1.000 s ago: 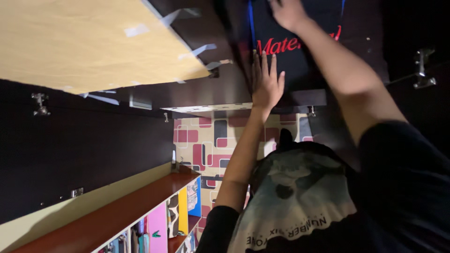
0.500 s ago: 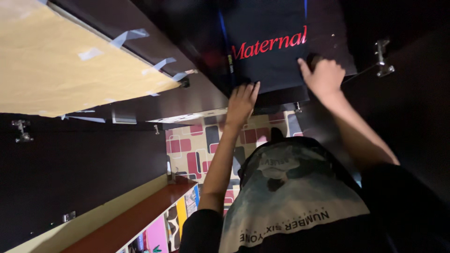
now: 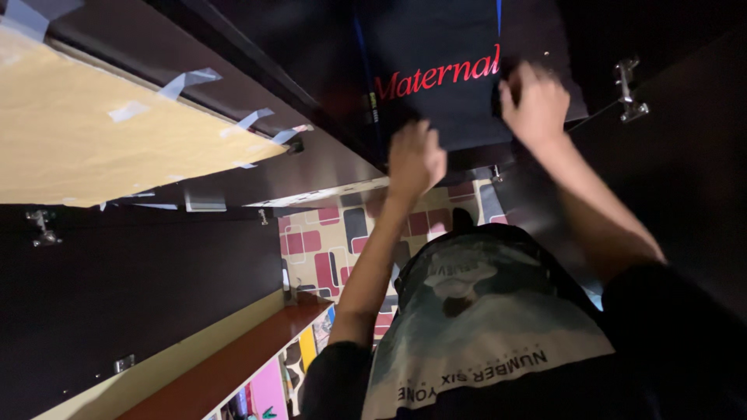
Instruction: The person folds several t-shirts on a small ironing board and places them into a wardrobe. They handle each shirt individually, smoothing and folding them before storing them in a cabinet.
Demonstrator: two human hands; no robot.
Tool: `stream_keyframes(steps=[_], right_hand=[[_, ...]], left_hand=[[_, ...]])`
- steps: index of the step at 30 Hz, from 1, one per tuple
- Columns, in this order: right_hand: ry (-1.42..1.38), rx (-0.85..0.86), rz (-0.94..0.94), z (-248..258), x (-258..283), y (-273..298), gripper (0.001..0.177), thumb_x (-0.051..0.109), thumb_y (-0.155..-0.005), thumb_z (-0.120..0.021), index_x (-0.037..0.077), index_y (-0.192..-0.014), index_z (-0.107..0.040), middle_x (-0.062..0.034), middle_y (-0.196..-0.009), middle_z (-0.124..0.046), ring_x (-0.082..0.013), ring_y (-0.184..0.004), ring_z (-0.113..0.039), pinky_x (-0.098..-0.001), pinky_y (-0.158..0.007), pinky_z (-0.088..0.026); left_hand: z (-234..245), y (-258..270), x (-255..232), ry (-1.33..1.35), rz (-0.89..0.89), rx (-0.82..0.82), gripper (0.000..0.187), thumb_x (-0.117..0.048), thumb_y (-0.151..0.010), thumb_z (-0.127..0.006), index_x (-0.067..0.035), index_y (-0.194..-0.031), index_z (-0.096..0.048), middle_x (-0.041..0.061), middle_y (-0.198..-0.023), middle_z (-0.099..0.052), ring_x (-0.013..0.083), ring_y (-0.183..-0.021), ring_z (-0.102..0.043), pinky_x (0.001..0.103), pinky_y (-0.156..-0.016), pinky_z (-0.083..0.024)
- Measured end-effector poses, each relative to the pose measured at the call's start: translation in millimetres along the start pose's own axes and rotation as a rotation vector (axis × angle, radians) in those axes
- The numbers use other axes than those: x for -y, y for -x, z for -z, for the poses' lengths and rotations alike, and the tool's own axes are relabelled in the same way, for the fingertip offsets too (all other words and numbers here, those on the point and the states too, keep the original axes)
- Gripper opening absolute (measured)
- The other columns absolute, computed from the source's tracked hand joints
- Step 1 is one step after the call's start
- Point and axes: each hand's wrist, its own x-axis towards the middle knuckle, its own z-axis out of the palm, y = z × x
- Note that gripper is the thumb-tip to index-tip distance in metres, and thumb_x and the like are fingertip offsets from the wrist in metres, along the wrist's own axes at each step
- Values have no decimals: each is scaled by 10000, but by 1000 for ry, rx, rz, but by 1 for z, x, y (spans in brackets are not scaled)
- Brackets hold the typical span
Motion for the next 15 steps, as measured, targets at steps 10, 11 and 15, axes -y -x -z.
stream_keyframes(steps=[10, 11, 15], right_hand=[[-107, 257, 135, -98, -30, -135, 660, 427, -1086, -377, -3, -1577, -279, -239, -1630, -289, -407, -1498, -229, -675, -1114, -29], [-60, 300, 62, -109, -35, -145, 679, 467, -1084, -322, 12, -1583, -245, -222, -1629, -282, -396, -1500, -218, -664, -1131, -13], [17, 416, -143, -133, -45, -177, 695, 534, -1093, -208, 21, -1546, -333, -241, -1555, -381, -422, -1453, -308, -680, -1142, -54]], left_hand=[[-23, -49, -22, 9, -173, 178, 458, -444, -1023, -599, -377, -1475, -565, 3, -1649, -359, 314, -1563, -265, 696, -1257, -125], [-23, -47, -20, 19, -175, 182, 451, -448, -1018, -603, -385, -1464, -575, -4, -1648, -360, 314, -1562, -267, 715, -1248, -114], [-25, -46, -18, 45, -225, 147, 450, -441, -1004, -637, -378, -1447, -593, -13, -1648, -350, 349, -1560, -258, 737, -1237, -123]])
